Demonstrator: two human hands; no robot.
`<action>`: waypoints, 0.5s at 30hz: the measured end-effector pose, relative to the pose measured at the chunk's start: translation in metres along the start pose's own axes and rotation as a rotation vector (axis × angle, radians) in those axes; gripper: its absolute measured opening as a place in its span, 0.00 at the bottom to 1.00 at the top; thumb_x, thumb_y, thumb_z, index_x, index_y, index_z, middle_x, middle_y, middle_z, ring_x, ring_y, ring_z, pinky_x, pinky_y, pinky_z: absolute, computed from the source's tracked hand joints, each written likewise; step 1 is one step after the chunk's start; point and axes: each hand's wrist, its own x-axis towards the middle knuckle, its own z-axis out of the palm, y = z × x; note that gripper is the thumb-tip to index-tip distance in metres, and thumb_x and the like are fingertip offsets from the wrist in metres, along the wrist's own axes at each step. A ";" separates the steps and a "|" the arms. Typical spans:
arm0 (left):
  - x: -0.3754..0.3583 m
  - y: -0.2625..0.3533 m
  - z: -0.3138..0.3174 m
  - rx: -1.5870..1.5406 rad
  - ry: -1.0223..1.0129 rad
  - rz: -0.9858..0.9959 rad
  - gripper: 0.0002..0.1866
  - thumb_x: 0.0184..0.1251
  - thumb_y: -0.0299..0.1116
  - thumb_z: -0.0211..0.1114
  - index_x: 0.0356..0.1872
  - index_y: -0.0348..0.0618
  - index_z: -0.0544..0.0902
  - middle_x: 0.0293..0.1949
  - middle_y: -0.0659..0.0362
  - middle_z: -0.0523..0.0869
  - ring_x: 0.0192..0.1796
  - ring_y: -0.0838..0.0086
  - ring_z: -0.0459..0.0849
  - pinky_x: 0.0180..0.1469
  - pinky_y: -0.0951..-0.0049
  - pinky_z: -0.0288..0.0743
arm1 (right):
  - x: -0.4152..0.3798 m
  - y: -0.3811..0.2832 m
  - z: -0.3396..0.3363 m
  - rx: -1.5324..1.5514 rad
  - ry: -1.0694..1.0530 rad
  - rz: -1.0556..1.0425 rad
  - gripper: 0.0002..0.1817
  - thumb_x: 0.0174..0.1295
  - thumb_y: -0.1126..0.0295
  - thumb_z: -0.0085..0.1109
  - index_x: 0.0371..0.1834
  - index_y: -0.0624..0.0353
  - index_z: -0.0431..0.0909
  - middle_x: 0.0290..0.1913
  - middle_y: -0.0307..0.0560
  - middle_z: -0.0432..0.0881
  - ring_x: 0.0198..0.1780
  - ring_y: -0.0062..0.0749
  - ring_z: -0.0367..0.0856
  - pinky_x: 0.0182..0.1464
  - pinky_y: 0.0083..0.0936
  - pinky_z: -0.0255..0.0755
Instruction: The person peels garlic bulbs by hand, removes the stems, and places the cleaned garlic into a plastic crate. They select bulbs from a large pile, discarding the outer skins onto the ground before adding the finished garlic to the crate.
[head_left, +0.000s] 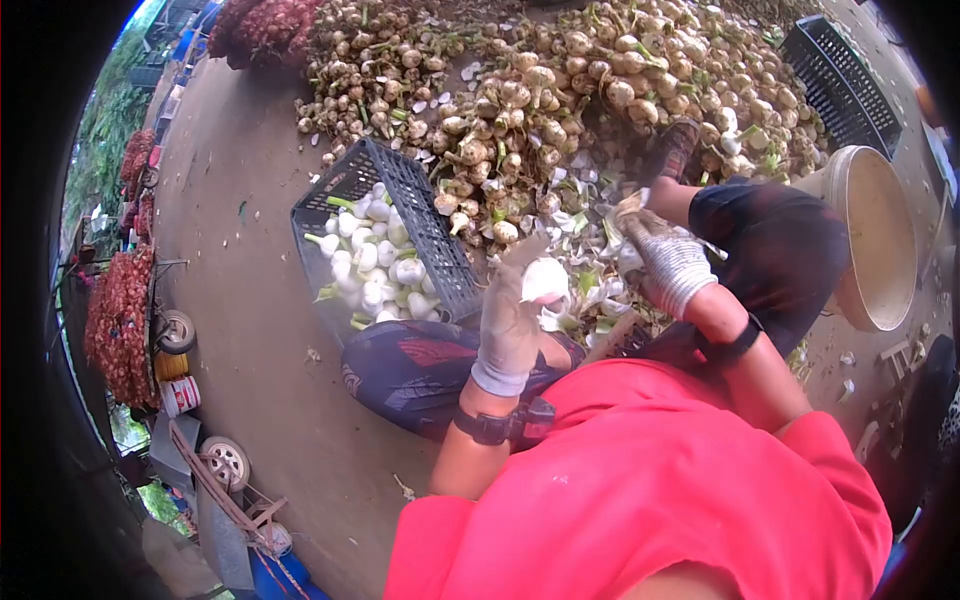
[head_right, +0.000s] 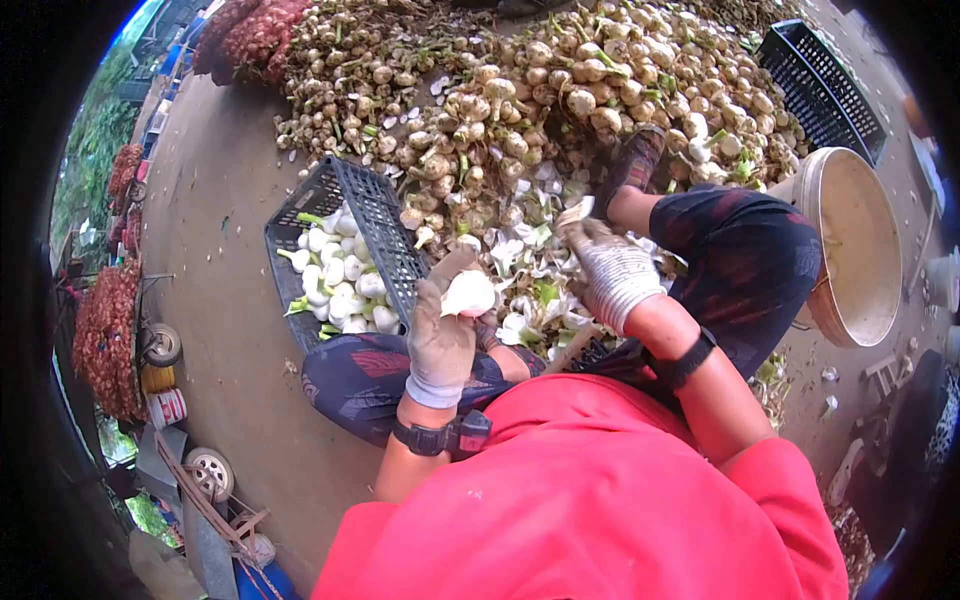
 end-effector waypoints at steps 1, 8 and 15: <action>0.000 0.002 0.001 -0.006 0.006 -0.015 0.29 0.73 0.51 0.48 0.63 0.37 0.68 0.56 0.56 0.76 0.50 0.73 0.79 0.44 0.74 0.77 | -0.002 -0.012 -0.004 0.006 -0.010 -0.086 0.29 0.50 0.69 0.64 0.59 0.56 0.70 0.52 0.62 0.76 0.55 0.55 0.75 0.56 0.40 0.69; 0.022 -0.012 -0.009 1.074 -0.037 0.501 0.25 0.65 0.34 0.55 0.60 0.29 0.69 0.55 0.40 0.76 0.56 0.49 0.77 0.59 0.61 0.69 | 0.005 -0.063 0.006 0.277 -0.100 -0.106 0.13 0.55 0.60 0.60 0.29 0.59 0.77 0.23 0.57 0.79 0.27 0.55 0.80 0.29 0.43 0.73; 0.025 -0.012 -0.014 1.243 -0.114 0.556 0.28 0.61 0.32 0.57 0.62 0.30 0.66 0.55 0.39 0.76 0.52 0.50 0.80 0.54 0.61 0.74 | 0.012 -0.058 0.013 0.200 -0.164 -0.048 0.09 0.54 0.65 0.57 0.30 0.59 0.78 0.25 0.59 0.80 0.30 0.57 0.80 0.33 0.46 0.74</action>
